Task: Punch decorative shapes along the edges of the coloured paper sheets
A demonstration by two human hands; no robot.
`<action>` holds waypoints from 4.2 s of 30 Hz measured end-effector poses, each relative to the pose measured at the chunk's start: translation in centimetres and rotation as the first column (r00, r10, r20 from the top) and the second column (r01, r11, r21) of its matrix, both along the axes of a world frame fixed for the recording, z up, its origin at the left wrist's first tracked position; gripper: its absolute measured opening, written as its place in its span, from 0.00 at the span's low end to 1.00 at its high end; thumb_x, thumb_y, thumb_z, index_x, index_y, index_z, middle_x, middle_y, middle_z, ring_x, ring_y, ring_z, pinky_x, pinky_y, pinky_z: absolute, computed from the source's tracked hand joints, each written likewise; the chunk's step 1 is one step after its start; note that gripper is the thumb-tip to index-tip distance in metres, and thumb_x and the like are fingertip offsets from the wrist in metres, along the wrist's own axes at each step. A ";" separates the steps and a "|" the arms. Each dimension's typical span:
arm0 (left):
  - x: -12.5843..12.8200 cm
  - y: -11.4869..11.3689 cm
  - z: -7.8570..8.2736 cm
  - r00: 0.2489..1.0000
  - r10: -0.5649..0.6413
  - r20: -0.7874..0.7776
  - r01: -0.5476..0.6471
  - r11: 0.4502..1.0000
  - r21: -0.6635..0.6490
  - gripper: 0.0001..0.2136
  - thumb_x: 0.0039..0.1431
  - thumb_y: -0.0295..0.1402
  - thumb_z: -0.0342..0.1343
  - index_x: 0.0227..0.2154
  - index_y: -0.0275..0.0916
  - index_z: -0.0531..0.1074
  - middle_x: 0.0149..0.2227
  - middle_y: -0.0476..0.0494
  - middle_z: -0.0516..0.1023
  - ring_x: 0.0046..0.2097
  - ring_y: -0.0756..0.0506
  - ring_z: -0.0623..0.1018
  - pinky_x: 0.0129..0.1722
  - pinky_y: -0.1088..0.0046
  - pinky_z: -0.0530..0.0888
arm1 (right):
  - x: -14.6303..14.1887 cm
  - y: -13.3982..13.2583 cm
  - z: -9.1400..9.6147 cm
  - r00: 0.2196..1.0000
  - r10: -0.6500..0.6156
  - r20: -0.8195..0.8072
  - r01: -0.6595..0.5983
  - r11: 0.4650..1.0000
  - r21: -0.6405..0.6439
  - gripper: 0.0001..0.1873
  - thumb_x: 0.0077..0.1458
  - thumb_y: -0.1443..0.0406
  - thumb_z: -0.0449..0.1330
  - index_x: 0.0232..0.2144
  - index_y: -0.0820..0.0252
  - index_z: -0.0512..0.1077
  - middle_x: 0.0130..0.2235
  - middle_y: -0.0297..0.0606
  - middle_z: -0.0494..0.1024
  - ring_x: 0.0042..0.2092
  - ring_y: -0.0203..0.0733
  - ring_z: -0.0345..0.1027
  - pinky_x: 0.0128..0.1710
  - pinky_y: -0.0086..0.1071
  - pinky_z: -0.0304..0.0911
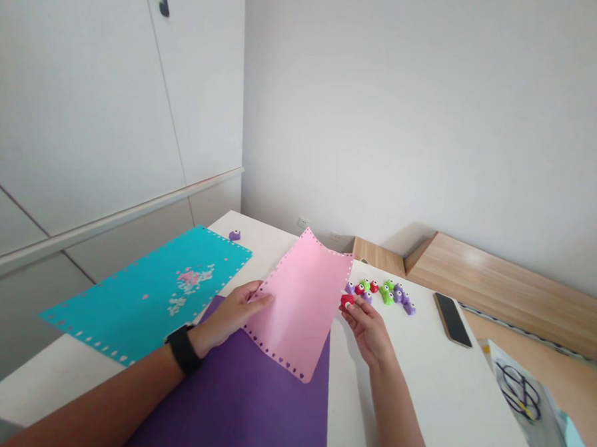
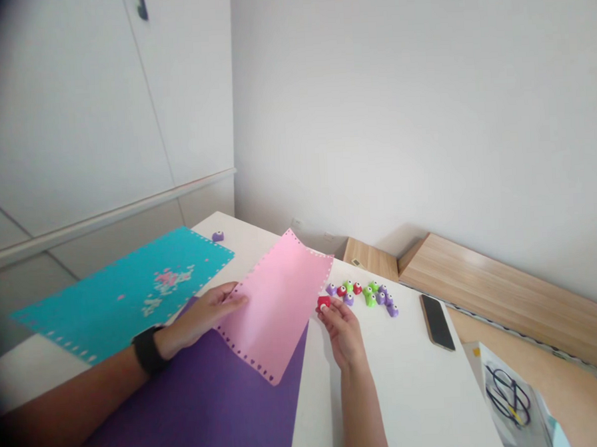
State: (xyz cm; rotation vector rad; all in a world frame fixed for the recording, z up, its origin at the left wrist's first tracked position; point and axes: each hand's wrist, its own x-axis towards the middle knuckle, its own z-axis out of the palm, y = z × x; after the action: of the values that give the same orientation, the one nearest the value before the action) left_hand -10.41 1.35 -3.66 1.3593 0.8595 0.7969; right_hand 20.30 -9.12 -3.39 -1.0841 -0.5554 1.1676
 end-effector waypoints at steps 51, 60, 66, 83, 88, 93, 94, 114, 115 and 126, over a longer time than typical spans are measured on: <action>0.6 5.9 -2.8 0.951 0.096 -0.293 0.050 0.890 0.453 0.24 0.57 0.49 0.60 0.50 0.37 0.77 0.51 0.37 0.82 0.52 0.35 0.79 0.53 0.63 0.73 | 0.6 0.0 -1.1 0.985 0.008 0.174 0.004 0.998 -0.064 0.22 0.46 0.58 0.75 0.43 0.59 0.78 0.45 0.43 0.82 0.49 0.51 0.77 0.53 0.46 0.70; 0.4 5.2 -1.7 0.910 0.123 -0.396 0.082 0.882 0.464 0.20 0.65 0.50 0.52 0.39 0.38 0.80 0.38 0.42 0.85 0.38 0.39 0.81 0.37 0.69 0.72 | 0.2 0.2 -2.0 0.962 0.022 0.272 0.009 0.994 -0.109 0.22 0.48 0.57 0.74 0.43 0.59 0.78 0.46 0.46 0.82 0.45 0.51 0.78 0.41 0.42 0.74; 0.5 4.8 -0.5 0.965 0.067 -0.255 0.048 0.905 0.422 0.18 0.63 0.48 0.56 0.41 0.38 0.80 0.43 0.43 0.84 0.42 0.39 0.81 0.43 0.69 0.73 | 0.0 -0.1 -0.3 0.927 -0.077 0.367 0.070 0.997 0.033 0.21 0.51 0.59 0.72 0.46 0.58 0.78 0.44 0.44 0.83 0.43 0.49 0.77 0.34 0.36 0.69; 0.5 4.4 0.3 0.971 0.032 -0.237 0.073 0.904 0.422 0.17 0.62 0.48 0.57 0.32 0.38 0.78 0.33 0.46 0.82 0.37 0.41 0.79 0.40 0.70 0.74 | -0.1 -0.6 0.9 0.927 -0.084 0.365 0.064 0.996 0.068 0.24 0.50 0.60 0.72 0.49 0.56 0.79 0.40 0.41 0.83 0.42 0.50 0.75 0.34 0.39 0.67; 0.6 4.5 0.3 0.971 0.034 -0.238 0.074 0.899 0.431 0.17 0.62 0.48 0.57 0.34 0.37 0.78 0.35 0.45 0.82 0.38 0.41 0.79 0.40 0.69 0.73 | -0.1 -0.7 0.9 0.929 -0.078 0.362 0.057 0.996 0.067 0.23 0.50 0.60 0.72 0.49 0.56 0.79 0.41 0.41 0.83 0.42 0.49 0.74 0.34 0.38 0.66; 0.5 4.3 0.4 0.964 0.033 -0.262 0.088 0.894 0.439 0.18 0.62 0.48 0.57 0.35 0.37 0.78 0.36 0.45 0.83 0.37 0.41 0.79 0.38 0.70 0.73 | -0.2 -0.6 1.1 0.932 -0.069 0.357 0.049 0.997 0.065 0.22 0.50 0.60 0.72 0.48 0.56 0.79 0.41 0.42 0.83 0.42 0.49 0.74 0.33 0.37 0.66; 0.5 4.3 0.4 0.963 0.035 -0.266 0.088 0.895 0.437 0.18 0.62 0.49 0.57 0.35 0.37 0.78 0.35 0.45 0.83 0.37 0.41 0.79 0.37 0.70 0.73 | -0.2 -0.6 1.1 0.932 -0.067 0.357 0.047 0.997 0.065 0.22 0.50 0.60 0.72 0.48 0.56 0.79 0.41 0.42 0.83 0.42 0.50 0.74 0.33 0.37 0.66; 0.1 4.6 1.2 0.963 0.027 -0.267 0.101 0.885 0.454 0.17 0.62 0.47 0.57 0.38 0.38 0.80 0.39 0.44 0.85 0.40 0.40 0.80 0.43 0.68 0.74 | -0.1 -1.0 1.8 0.983 0.076 0.169 -0.080 0.997 0.021 0.26 0.47 0.61 0.75 0.50 0.56 0.77 0.44 0.42 0.84 0.46 0.49 0.77 0.53 0.46 0.68; 0.0 4.6 1.2 0.961 0.035 -0.276 0.099 0.884 0.457 0.17 0.62 0.47 0.58 0.39 0.38 0.81 0.40 0.44 0.85 0.41 0.39 0.81 0.43 0.69 0.74 | 0.0 -1.1 1.8 0.981 0.098 0.170 -0.101 0.995 0.004 0.27 0.47 0.61 0.75 0.51 0.56 0.77 0.43 0.42 0.84 0.46 0.49 0.77 0.53 0.46 0.68; -0.6 5.2 0.8 0.964 -0.004 -0.265 0.122 0.896 0.427 0.19 0.61 0.49 0.58 0.43 0.38 0.81 0.46 0.42 0.84 0.47 0.37 0.81 0.50 0.65 0.74 | 0.2 -1.5 1.9 0.957 0.208 0.202 -0.185 0.974 -0.128 0.24 0.44 0.58 0.76 0.44 0.56 0.79 0.44 0.41 0.83 0.47 0.50 0.78 0.47 0.39 0.70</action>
State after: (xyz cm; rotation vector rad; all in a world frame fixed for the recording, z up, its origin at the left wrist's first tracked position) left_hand -10.96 6.51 -2.84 1.9187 0.8589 0.8039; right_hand 20.49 -10.65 -1.45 -1.2795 -0.7901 1.2728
